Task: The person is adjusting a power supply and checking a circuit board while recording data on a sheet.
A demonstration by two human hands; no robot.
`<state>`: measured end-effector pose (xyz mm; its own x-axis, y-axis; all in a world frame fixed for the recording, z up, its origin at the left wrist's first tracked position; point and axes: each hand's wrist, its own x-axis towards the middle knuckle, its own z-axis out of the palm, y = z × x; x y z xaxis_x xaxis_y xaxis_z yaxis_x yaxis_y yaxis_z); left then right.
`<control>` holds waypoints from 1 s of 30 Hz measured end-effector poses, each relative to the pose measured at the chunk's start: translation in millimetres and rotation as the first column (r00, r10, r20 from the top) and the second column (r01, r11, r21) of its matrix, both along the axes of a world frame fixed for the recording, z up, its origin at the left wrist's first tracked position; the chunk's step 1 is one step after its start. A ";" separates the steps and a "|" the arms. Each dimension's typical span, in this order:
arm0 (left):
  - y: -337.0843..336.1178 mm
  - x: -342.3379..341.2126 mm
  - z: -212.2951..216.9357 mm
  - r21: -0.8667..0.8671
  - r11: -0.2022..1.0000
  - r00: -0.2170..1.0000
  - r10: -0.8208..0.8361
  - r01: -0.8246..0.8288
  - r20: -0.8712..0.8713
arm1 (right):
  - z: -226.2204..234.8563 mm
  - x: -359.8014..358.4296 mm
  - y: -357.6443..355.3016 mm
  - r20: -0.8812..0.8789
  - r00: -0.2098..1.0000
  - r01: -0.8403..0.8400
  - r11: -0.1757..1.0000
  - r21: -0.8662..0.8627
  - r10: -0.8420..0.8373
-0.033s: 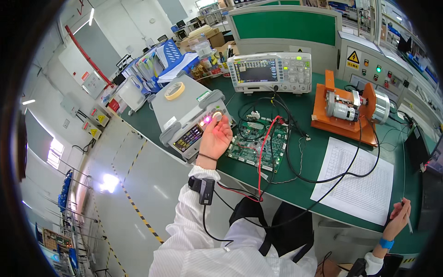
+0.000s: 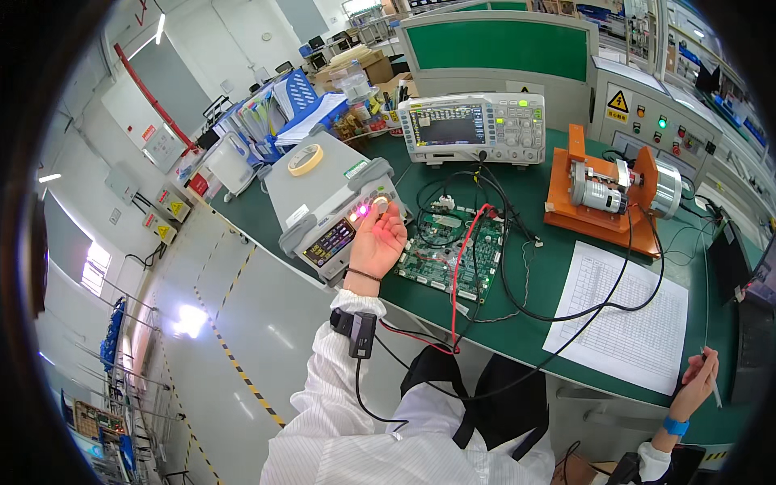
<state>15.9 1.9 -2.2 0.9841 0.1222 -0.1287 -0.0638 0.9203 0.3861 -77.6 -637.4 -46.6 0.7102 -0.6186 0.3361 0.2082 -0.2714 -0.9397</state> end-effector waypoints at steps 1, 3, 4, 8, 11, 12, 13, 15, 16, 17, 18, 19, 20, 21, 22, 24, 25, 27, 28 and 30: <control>2.5 2.0 0.0 -0.024 0.999 0.999 0.040 -0.040 0.000 | -2.8 -2.1 1.9 0.019 1.000 -0.015 1.000 0.015 0.015; 1.9 4.6 -3.2 -0.058 0.997 0.999 0.049 -0.048 0.016 | -0.7 0.2 1.2 0.032 0.999 -0.028 0.999 0.021 0.028; 1.9 5.3 -4.9 -0.086 0.995 0.998 0.058 -0.056 0.025 | 0.1 1.2 1.8 0.036 0.999 -0.026 0.999 0.018 0.025; -2.4 5.1 -7.2 -0.127 0.991 0.997 0.048 -0.041 0.054 | 4.2 -0.6 3.7 0.016 1.000 0.009 1.000 0.011 -0.009; -2.3 3.2 -7.9 -0.165 0.986 0.995 0.029 -0.013 0.098 | 0.8 0.0 1.5 0.028 1.000 -0.002 1.000 0.017 0.002; -2.4 2.5 -8.2 -0.174 0.985 0.992 0.021 0.001 0.122 | 0.3 -0.2 1.8 0.026 1.000 -0.003 1.000 0.018 0.002; -2.4 1.5 -8.5 -0.182 0.983 0.989 0.013 0.014 0.146 | 0.3 -0.5 2.5 0.031 1.000 -0.002 1.000 0.010 0.001; -8.1 -0.7 -3.7 -0.163 0.986 0.992 -0.007 0.028 0.126 | 3.1 -2.3 4.7 0.032 0.999 0.008 1.000 0.002 -0.008; -11.5 -2.9 -2.0 -0.144 0.989 0.994 -0.024 0.040 0.109 | 6.0 -3.3 6.9 0.015 1.000 0.021 1.000 0.002 -0.021; -20.8 -5.7 1.5 -0.147 0.987 0.994 -0.042 0.057 0.105 | 9.2 -6.3 7.3 -0.003 0.999 0.047 0.999 -0.001 -0.047; -31.8 -14.5 6.3 0.133 0.991 0.995 -0.030 0.018 0.093 | 11.1 -6.7 8.3 -0.016 0.998 0.054 0.998 0.014 -0.054; -40.1 -21.8 6.6 0.403 0.915 0.996 -0.020 -0.018 0.090 | 11.3 -4.3 9.6 -0.029 0.998 0.064 0.998 0.028 -0.063; -42.5 -27.8 2.7 0.673 0.738 0.993 -0.031 -0.053 0.113 | 9.3 -1.6 10.6 0.010 0.999 0.042 0.999 0.035 -0.042; -49.9 -35.4 5.3 0.933 0.343 0.994 0.059 -0.105 0.090 | 6.0 2.4 11.3 0.018 1.000 0.024 0.997 0.070 -0.025; -56.4 -38.2 1.7 0.965 -0.033 0.964 0.053 -0.260 0.261 | 4.9 4.1 11.9 0.026 0.999 0.023 0.998 0.057 -0.024; -60.8 -37.4 -3.2 0.772 -0.466 0.893 -0.102 -0.432 0.439 | 7.0 3.9 13.0 0.034 0.999 0.028 0.999 0.041 -0.030; -65.4 -35.9 -4.0 0.773 -0.460 0.892 -0.111 -0.438 0.439 | 8.1 3.1 12.6 0.045 0.998 0.032 0.999 0.030 -0.033; -77.6 -36.0 -0.6 0.735 -0.544 0.910 -0.160 -0.405 0.384 | 8.2 2.2 12.1 0.058 0.998 0.038 0.999 0.022 -0.039; -78.3 -33.7 -2.5 0.718 -0.573 0.915 -0.178 -0.395 0.362 | 8.4 2.4 11.8 0.064 0.997 0.041 0.999 0.031 -0.043; -80.7 -32.7 -1.1 0.703 -0.593 0.917 -0.192 -0.393 0.350 | 8.8 2.7 12.4 0.077 0.996 0.047 0.998 0.042 -0.050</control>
<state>-16.8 -78.8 -3.2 0.8448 -0.1612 0.5102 -0.3920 -0.8355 0.3851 -74.9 -624.9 -37.8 0.6518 -0.6656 0.3635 0.2691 -0.2451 -0.9314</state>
